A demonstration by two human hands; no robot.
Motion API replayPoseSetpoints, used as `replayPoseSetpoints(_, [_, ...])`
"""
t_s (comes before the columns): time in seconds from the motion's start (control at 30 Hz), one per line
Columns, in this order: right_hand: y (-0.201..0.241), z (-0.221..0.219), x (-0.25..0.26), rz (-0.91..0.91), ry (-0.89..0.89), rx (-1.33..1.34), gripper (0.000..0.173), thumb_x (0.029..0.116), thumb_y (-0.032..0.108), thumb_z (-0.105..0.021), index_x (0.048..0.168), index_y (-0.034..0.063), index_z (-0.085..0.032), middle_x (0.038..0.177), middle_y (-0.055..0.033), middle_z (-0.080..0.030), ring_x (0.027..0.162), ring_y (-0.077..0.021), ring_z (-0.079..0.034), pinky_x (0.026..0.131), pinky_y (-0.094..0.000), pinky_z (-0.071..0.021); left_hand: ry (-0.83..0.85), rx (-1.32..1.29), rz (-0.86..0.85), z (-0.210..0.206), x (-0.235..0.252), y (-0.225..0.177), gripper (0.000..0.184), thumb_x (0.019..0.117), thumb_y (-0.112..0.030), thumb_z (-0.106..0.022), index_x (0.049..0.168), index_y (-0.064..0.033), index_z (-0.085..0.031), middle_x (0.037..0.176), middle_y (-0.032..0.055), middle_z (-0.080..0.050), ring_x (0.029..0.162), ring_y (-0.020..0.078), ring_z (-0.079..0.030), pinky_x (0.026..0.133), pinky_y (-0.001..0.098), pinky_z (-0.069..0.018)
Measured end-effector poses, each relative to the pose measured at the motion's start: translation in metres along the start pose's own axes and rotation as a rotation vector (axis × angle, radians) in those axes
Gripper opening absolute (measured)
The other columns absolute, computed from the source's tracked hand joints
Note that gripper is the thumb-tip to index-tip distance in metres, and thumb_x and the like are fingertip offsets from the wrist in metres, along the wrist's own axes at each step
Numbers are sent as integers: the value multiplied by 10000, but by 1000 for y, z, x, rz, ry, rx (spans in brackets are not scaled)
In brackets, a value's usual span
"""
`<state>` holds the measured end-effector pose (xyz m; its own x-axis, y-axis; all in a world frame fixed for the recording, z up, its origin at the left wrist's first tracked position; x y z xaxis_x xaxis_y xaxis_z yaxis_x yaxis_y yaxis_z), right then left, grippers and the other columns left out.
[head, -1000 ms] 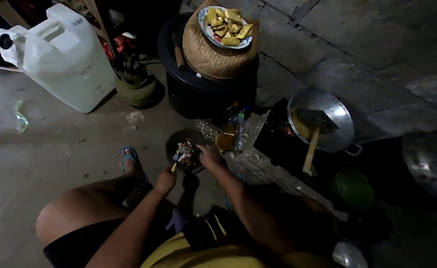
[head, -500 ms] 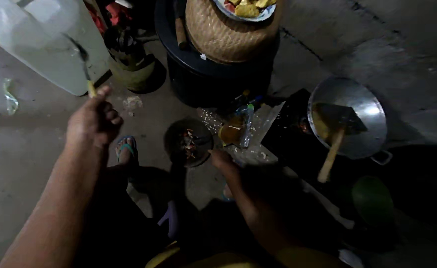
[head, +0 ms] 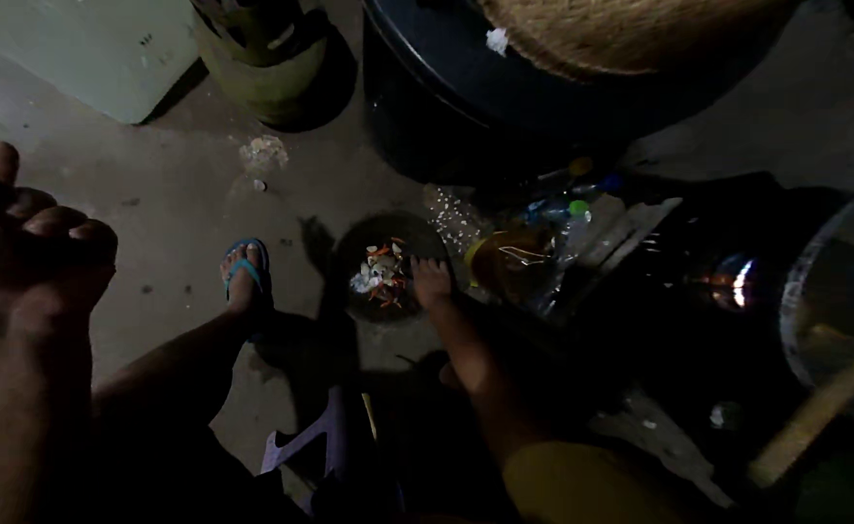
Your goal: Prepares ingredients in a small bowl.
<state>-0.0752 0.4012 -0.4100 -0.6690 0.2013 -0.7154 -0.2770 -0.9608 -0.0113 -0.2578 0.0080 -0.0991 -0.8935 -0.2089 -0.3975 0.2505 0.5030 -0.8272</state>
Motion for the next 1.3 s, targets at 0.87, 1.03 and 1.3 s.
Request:
replayPoseSetpoints(0.87, [55, 91, -92, -478, 211, 1049, 396, 1125, 173, -426, 1463, -21, -498, 1489, -199, -529, 1305, -299, -551, 1104, -445, -423, -71, -51, 127, -31, -49, -15, 70, 1025, -221, -581, 956, -224, -569, 620, -91, -432, 474, 31, -445, 483, 174, -473])
replayPoseSetpoints(1.03, [81, -18, -51, -345, -155, 823, 525, 1068, 369, -544, 1483, 54, -485, 1324, -223, -644, 1178, -340, -666, 1012, -494, -545, 42, -94, 112, -28, -52, -16, 181, 1075, -241, -472, 1007, -169, -623, 608, -82, -462, 460, 21, -464, 448, 148, -459])
replayPoseSetpoints(1.3, [56, 12, 13, -134, 88, 701, 437, 1034, 225, -628, 1389, -24, -569, 1356, -295, -603, 1285, -438, -577, 1093, -588, -445, 53, -115, 127, -23, -46, -14, 233, 1083, -257, -440, 992, -176, -638, 572, -105, -432, 440, 6, -446, 448, 146, -460])
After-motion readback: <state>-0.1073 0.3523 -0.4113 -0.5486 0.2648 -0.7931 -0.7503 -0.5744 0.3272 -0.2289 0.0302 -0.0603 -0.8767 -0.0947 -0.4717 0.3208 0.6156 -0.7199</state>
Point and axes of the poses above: each hand's wrist, its own x-axis towards the middle knuckle, its own z-axis out of the back of the hand, y = z × x, the point moved 3 cm from there along x, towards the middle knuckle
